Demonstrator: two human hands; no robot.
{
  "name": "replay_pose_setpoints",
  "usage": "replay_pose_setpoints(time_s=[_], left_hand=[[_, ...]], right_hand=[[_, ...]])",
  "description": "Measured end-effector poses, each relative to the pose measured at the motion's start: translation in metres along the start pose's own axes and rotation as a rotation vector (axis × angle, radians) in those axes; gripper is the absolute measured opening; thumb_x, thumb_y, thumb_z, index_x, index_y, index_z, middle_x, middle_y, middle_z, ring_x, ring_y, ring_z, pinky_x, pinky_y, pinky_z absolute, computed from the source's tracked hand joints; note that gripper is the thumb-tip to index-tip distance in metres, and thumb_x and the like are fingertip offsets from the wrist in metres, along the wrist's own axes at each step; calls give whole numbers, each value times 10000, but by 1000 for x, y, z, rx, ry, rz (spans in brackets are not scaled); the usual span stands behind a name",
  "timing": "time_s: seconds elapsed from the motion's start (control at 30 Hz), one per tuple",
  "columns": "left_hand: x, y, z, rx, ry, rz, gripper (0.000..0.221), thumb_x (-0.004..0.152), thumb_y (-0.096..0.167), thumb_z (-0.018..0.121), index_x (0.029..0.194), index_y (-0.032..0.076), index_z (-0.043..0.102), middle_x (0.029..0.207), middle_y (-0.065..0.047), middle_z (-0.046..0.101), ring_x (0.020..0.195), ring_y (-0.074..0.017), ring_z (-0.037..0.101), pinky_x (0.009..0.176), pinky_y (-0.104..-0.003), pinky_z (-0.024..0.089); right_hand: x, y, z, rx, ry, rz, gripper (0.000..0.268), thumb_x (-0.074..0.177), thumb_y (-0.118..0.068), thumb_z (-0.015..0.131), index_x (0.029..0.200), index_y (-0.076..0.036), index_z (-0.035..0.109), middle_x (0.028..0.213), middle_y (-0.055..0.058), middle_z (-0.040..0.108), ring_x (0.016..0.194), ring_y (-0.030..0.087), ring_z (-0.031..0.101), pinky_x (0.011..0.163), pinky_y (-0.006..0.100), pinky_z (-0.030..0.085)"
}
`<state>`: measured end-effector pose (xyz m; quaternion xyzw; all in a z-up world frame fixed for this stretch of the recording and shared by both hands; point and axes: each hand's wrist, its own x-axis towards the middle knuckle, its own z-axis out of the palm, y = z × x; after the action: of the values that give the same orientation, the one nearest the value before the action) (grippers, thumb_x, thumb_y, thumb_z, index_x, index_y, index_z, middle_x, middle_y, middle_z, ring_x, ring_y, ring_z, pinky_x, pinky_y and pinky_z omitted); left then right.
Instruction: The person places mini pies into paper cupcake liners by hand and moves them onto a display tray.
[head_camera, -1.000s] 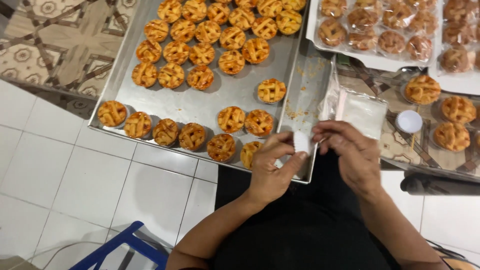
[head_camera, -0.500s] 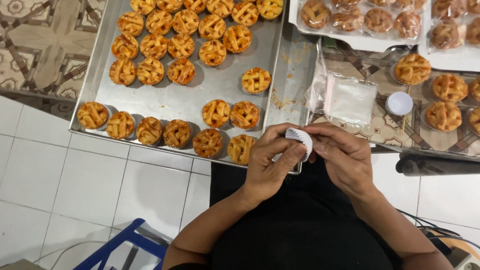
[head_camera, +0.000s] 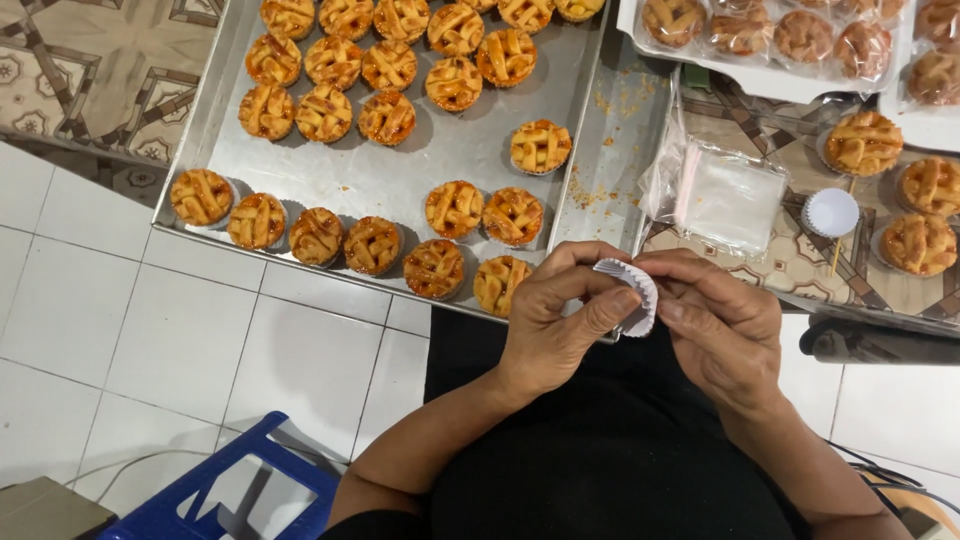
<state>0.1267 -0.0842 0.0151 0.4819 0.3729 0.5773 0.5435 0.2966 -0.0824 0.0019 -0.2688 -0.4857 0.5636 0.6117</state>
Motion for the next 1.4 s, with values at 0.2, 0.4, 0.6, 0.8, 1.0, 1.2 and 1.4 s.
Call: replay_pose_setpoints(time_s=[0.2,0.4,0.6,0.8,1.0,1.2,1.4], left_hand=[[-1,2,0,-27,-6,7,191,932,261,792,898,75,760,1156,-124,690,860,-94,608,772,-252,476],[-1,7,-1,-12,-22,63,124,956,176,744,964,53,749,1194,-140,668,990,-169,646,838,-285,476],[-3,3,2,44,17,112,50,944,31,691,908,14,721,1205,-184,656,1060,-270,671,859,-333,504],[1,-1,-5,30,71,166,100,877,-22,646,784,13,655,1209,-210,663,1075,-309,656,912,-401,502],[6,-12,-21,-64,176,120,180,854,-78,638,751,68,622,1018,-131,726,1062,-223,707,924,-329,574],[18,-10,-33,18,166,199,111,924,-30,639,874,66,659,1191,-132,709,1122,-238,700,971,-347,630],[91,-15,-71,587,294,84,151,895,49,608,747,33,580,1381,-216,492,1183,-336,605,731,-312,709]], right_hand=[[-2,3,-4,1,2,1,394,839,57,517,1167,273,553,1097,375,623,1042,407,691,928,501,571],[-1,0,2,-65,-23,-33,464,809,2,541,1205,243,560,1146,351,635,1167,426,649,1048,527,514],[-4,8,3,-106,9,-15,435,811,40,560,1200,234,583,1148,329,677,1162,384,669,1021,473,519],[3,22,-11,5,146,90,435,798,37,518,1197,180,617,1049,293,710,909,304,712,784,387,594],[13,2,-27,185,109,44,306,985,44,558,1267,50,676,1266,238,704,988,382,750,701,373,720],[12,-6,-44,75,319,114,391,908,-23,602,1278,95,639,1130,237,726,751,380,724,630,393,687],[10,-3,-44,39,260,84,368,940,-17,601,1289,95,631,1210,191,707,921,329,732,673,354,710]])
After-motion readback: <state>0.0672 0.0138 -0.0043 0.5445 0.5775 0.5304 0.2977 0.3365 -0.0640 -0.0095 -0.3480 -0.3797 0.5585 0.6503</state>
